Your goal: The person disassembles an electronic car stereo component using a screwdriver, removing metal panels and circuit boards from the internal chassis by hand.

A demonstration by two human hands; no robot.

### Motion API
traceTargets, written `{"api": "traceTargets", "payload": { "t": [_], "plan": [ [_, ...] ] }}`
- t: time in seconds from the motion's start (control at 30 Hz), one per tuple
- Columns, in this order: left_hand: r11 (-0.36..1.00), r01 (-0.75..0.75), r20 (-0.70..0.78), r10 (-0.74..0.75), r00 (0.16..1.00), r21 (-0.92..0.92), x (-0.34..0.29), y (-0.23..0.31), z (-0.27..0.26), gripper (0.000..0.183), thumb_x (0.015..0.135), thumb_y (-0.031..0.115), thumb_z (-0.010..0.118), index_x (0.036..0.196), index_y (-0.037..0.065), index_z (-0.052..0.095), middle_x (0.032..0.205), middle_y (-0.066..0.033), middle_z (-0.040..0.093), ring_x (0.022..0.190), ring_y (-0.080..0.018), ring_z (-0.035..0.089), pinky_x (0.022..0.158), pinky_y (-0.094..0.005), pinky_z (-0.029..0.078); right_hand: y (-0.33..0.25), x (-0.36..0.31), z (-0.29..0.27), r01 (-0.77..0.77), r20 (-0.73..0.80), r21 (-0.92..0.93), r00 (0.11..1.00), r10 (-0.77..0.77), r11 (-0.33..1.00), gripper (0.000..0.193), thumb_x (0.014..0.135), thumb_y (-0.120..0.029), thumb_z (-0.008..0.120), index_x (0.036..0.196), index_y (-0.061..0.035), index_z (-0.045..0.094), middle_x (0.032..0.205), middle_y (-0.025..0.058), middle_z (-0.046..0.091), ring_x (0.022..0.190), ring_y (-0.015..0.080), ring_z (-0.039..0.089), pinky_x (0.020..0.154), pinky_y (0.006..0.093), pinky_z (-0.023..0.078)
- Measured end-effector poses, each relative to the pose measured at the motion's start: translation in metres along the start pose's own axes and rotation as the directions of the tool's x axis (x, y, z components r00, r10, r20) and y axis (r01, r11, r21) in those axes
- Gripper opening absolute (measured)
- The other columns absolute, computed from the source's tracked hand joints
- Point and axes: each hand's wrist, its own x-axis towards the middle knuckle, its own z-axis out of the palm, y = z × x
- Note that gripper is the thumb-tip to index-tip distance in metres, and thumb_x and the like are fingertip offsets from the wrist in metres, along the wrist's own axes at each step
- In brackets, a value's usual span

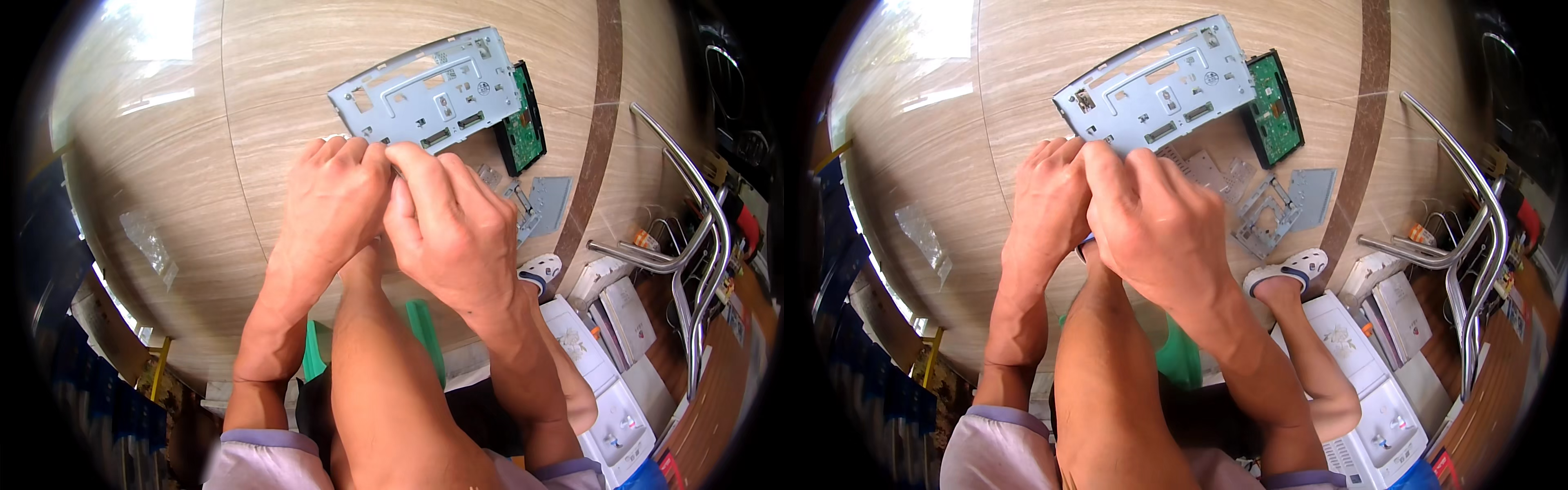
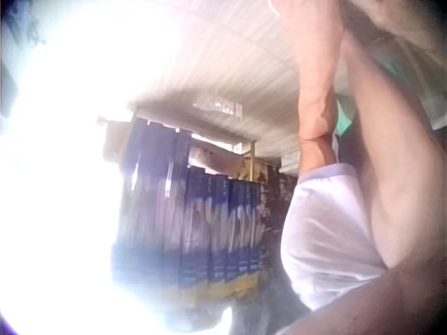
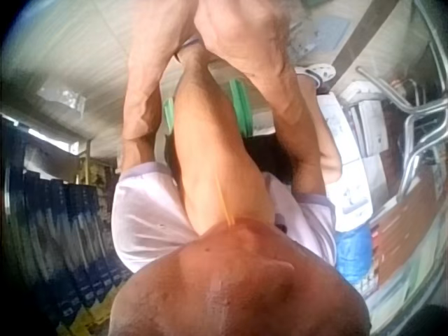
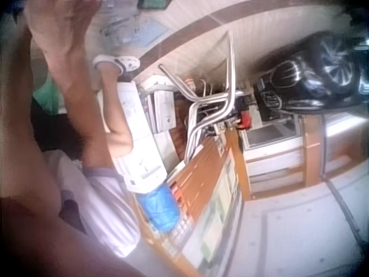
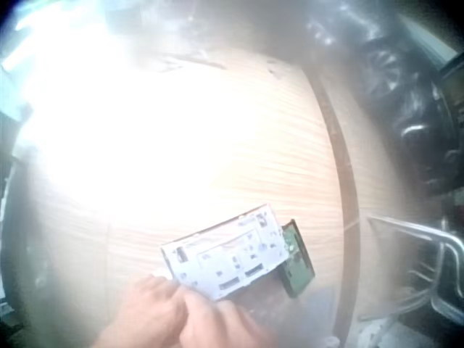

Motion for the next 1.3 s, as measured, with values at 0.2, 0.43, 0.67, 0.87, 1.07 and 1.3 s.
{"api": "traceTargets", "payload": {
  "t": [0.2,0.43,0.67,0.87,1.07,1.3],
  "plan": [
    [1.0,0.025,-0.015,-0.025,1.0,-0.017,-0.001,0.0,-0.003,0.016,0.071,0.008,0.069,0.067,0.008,0.054,0.064,-0.0084,0.058,0.065,-0.0267,0.06,0.063,-0.0381,0.046,0.01,-0.002,-0.002,0.097,-0.035,0.052,0.995,-0.095,0.994,0.031,0.076,0.002,0.07,0.106,-0.0023,0.065,0.082,0.0116,0.061,0.069,0.0285,0.063,0.059,0.037,0.052],
    [0.998,0.032,-0.037,-0.034,0.999,-0.059,-0.003,-0.001,-0.001,0.018,0.075,0.006,0.068,0.066,0.007,0.052,0.064,-0.0092,0.058,0.064,-0.0277,0.06,0.063,-0.0393,0.047,0.019,0.002,-0.026,-0.116,-0.204,0.163,0.968,0.149,0.98,0.02,0.084,-0.004,0.07,0.104,-0.0006,0.066,0.085,0.0088,0.067,0.067,0.0133,0.062,0.059,0.0268,0.05],
    [0.998,0.039,-0.041,-0.041,0.998,-0.054,-0.001,-0.001,0.002,0.019,0.076,0.005,0.069,0.067,0.006,0.052,0.065,-0.0092,0.057,0.064,-0.0271,0.059,0.062,-0.0386,0.046,0.068,0.011,-0.036,-0.472,-0.376,0.266,0.752,0.541,0.841,0.019,0.087,-0.007,0.067,0.104,0.001,0.065,0.091,0.012,0.071,0.071,0.0178,0.067,0.063,0.0317,0.055],
    [0.997,0.054,-0.032,-0.056,0.998,-0.053,0.002,0.002,-0.004,0.019,0.076,0.004,0.069,0.068,0.006,0.052,0.064,-0.0089,0.056,0.063,-0.0268,0.058,0.062,-0.0381,0.046,0.085,0.012,-0.038,-0.528,-0.335,0.25,0.74,0.584,0.812,0.018,0.09,-0.009,0.066,0.104,0.0016,0.066,0.089,0.0063,0.068,0.074,0.0117,0.062,0.068,0.0271,0.051],
    [0.997,0.061,-0.03,-0.063,0.998,-0.049,0.001,0.001,-0.003,0.019,0.076,0.004,0.069,0.067,0.006,0.053,0.063,-0.0085,0.056,0.062,-0.0269,0.057,0.062,-0.0382,0.046,0.089,0.012,-0.035,-0.524,-0.311,0.174,0.774,0.551,0.834,0.017,0.087,-0.011,0.067,0.099,0.0009,0.067,0.085,0.0132,0.072,0.069,0.0179,0.067,0.064,0.0323,0.054],
    [0.997,0.063,-0.043,-0.065,0.997,-0.052,0.0,0.002,-0.005,0.018,0.077,0.004,0.069,0.067,0.006,0.054,0.064,-0.0083,0.056,0.064,-0.0265,0.058,0.063,-0.0383,0.046,0.092,0.013,-0.034,-0.529,-0.302,0.153,0.779,0.549,0.835,0.017,0.086,-0.011,0.067,0.099,0.001,0.067,0.085,0.0135,0.072,0.069,0.0182,0.067,0.064,0.0325,0.054]
  ]
}}
